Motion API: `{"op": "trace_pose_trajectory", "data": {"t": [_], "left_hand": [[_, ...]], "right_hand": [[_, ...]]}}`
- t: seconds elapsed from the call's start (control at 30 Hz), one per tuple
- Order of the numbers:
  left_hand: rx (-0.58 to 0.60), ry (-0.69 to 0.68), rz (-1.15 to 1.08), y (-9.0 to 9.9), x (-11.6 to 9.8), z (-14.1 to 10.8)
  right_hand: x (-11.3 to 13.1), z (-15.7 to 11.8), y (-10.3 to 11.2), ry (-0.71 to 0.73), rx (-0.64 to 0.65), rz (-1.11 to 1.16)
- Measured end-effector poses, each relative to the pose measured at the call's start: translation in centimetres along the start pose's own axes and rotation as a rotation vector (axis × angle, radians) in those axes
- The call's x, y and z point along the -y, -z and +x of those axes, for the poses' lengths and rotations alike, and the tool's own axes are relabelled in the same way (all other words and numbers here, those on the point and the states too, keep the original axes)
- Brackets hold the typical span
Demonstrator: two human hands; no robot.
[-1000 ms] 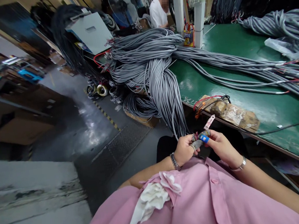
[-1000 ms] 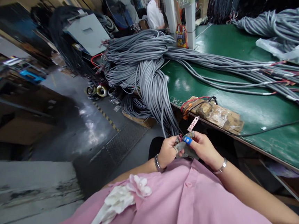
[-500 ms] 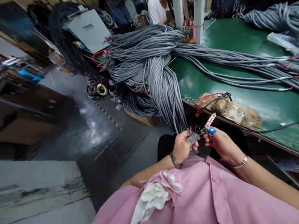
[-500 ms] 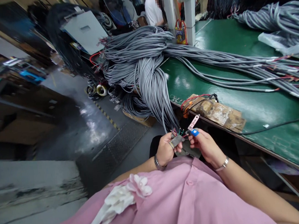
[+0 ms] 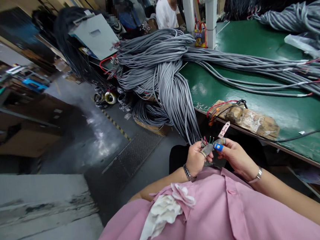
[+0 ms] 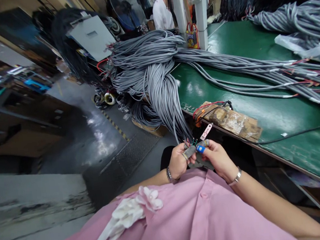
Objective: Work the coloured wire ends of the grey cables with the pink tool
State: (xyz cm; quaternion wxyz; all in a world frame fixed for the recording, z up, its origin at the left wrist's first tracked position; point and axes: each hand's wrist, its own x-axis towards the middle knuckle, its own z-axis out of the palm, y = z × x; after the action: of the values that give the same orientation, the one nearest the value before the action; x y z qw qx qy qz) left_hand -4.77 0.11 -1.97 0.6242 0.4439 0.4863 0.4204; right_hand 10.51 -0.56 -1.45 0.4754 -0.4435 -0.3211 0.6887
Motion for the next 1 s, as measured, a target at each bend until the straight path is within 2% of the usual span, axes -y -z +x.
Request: {"op": "trace_pose_trajectory", "data": {"t": [0.13,0.3,0.47,0.53,0.6,0.67,0.73,0.8,0.87,0.93,1.0], "left_hand": [[-0.030,-0.029,-0.021,-0.1,0.0,0.0],[-0.045,-0.019,-0.074,-0.1,-0.5,0.1],[0.009,-0.002,-0.162,0.4,-1.8,0.1],[0.076,0.014,-0.169,0.4,-2.3,0.1],[0.141,0.035,-0.170,0.3,-2.7,0.2],[0.184,0.054,-0.173,0.1,-2.8,0.5],[0.208,0.061,-0.194,-0.1,-2.9,1.0],[0.223,0.061,-0.227,-0.2,-2.9,1.5],[0.239,0.070,-0.253,-0.3,-2.8,1.8],[0.252,0.094,-0.261,-0.5,-2.7,2.0],[0.259,0.118,-0.256,-0.7,-2.5,2.1]], "right_hand": [[-0.2,-0.4,-0.1,-0.018,-0.002,0.054],[-0.4,-0.5,0.7,-0.012,0.055,0.093],[0.2,0.9,2.5,-0.010,-0.042,0.280],[1.0,1.5,2.8,-0.063,0.029,0.312],[1.9,1.9,2.7,-0.110,0.152,0.309],[2.4,2.2,2.2,-0.081,0.215,0.275],[2.5,2.4,1.8,0.051,0.149,0.190],[2.1,2.6,1.5,0.215,0.002,0.090],[1.6,2.8,1.3,0.300,-0.103,0.049],[1.4,3.1,1.1,0.267,-0.092,0.104],[1.3,3.4,0.9,0.168,-0.015,0.203]]}}
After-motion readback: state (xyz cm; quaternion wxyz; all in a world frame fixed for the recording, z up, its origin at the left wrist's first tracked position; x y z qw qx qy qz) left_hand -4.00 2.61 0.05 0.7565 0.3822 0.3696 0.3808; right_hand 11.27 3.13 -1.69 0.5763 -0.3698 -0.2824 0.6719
